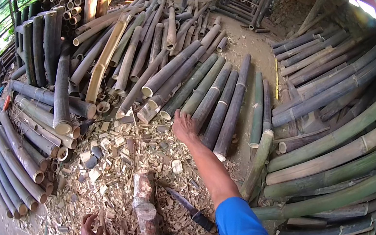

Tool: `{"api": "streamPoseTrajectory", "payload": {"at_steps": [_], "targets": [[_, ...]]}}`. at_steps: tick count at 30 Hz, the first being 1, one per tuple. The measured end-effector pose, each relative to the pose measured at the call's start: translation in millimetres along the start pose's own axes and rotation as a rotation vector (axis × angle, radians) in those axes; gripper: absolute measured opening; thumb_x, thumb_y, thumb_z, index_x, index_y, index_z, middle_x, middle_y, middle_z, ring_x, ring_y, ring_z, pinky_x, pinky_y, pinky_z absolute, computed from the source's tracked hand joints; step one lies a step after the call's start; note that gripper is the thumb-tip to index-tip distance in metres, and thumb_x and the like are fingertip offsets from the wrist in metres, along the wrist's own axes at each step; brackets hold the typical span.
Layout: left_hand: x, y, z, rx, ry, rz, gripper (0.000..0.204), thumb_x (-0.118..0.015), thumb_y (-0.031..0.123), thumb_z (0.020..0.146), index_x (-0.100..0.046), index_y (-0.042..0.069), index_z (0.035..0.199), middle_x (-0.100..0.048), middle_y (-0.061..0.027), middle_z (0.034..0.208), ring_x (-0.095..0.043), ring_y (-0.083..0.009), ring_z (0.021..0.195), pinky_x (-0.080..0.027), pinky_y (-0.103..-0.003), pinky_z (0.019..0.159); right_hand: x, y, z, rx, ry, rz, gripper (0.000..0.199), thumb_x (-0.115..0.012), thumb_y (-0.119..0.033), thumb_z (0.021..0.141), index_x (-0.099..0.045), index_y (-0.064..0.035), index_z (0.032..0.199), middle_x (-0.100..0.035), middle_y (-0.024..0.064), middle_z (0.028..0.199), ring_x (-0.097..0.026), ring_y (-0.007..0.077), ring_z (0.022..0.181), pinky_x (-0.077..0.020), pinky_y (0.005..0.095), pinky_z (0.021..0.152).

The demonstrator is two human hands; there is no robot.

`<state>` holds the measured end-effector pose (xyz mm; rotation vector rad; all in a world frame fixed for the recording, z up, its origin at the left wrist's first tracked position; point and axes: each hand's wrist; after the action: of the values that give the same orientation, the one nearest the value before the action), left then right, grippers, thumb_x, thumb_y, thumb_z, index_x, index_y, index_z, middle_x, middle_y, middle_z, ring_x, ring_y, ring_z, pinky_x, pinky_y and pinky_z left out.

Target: The person cuts a segment of bamboo using a knife, then uses the knife to shave or smooth the edges and surface of the cut bamboo piece.

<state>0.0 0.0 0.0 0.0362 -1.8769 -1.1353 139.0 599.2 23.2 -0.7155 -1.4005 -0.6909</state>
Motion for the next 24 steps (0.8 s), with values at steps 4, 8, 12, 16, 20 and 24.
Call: {"api": "streamPoseTrajectory", "payload": {"at_steps": [4,8,12,16,20,24], "targets": [[-9,4,-2,0.046,-0.008,-0.012,0.054,-0.079,0.001,0.075,-0.068,0.012,0.127,-0.06,-0.0093,0.137,-0.067,-0.0285,0.114,-0.058,-0.042,0.087,-11,7,20,-0.012,0.024,-0.159,0.054,-0.062,-0.021,0.098,-0.051,0.001,0.147,-0.065,0.0225,0.134,-0.065,0.0354,0.121,-0.0541,0.0553,0.096],[-18,1,-7,0.074,-0.015,-0.019,0.052,-0.079,0.002,0.075,-0.069,0.011,0.126,-0.062,-0.0089,0.135,-0.068,-0.0278,0.111,-0.058,-0.04,0.085,-23,24,27,-0.073,0.09,-0.188,0.049,-0.063,-0.017,0.096,-0.052,0.0051,0.139,-0.071,0.0207,0.12,-0.072,0.0369,0.108,-0.0587,0.0562,0.086],[-7,4,6,0.073,-0.019,-0.013,0.05,-0.079,0.004,0.076,-0.07,0.01,0.125,-0.062,-0.0097,0.134,-0.067,-0.0279,0.112,-0.057,-0.041,0.084,-35,32,36,-0.125,0.163,-0.19,0.041,-0.062,-0.012,0.097,-0.054,-0.0021,0.136,-0.074,0.0219,0.113,-0.078,0.0376,0.096,-0.0631,0.0504,0.081],[18,25,7,0.111,0.028,-0.077,0.049,-0.079,0.005,0.077,-0.071,0.008,0.125,-0.062,-0.0115,0.136,-0.066,-0.0275,0.112,-0.056,-0.041,0.087,-15,37,15,-0.372,0.285,0.465,0.041,-0.064,-0.005,0.099,-0.049,0.0013,0.136,-0.074,0.0235,0.11,-0.078,0.0314,0.086,-0.0663,0.0461,0.077],[18,14,6,0.19,0.069,-0.19,0.045,-0.076,0.005,0.078,-0.073,0.006,0.123,-0.063,-0.0119,0.135,-0.068,-0.0269,0.11,-0.058,-0.039,0.086,46,55,-38,-0.383,0.157,2.023,0.038,-0.067,-0.004,0.095,-0.057,-0.0022,0.132,-0.07,0.0132,0.113,-0.071,0.0255,0.09,-0.0623,0.0577,0.094],[15,30,26,0.093,0.01,-0.214,0.045,-0.082,0.01,0.078,-0.074,0.006,0.121,-0.066,-0.0141,0.13,-0.07,-0.0273,0.109,-0.061,-0.04,0.084,90,68,-58,-0.512,-0.092,2.192,0.037,-0.074,-0.032,0.095,-0.068,-0.0059,0.121,-0.072,0.0106,0.108,-0.069,0.0243,0.094,-0.0557,0.0551,0.102]]}}
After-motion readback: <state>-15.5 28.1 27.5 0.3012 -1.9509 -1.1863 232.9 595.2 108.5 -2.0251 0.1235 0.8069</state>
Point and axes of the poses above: each hand's wrist, its own z-axis towards the middle knuckle, its own x-axis out of the back of the hand, y = z × x
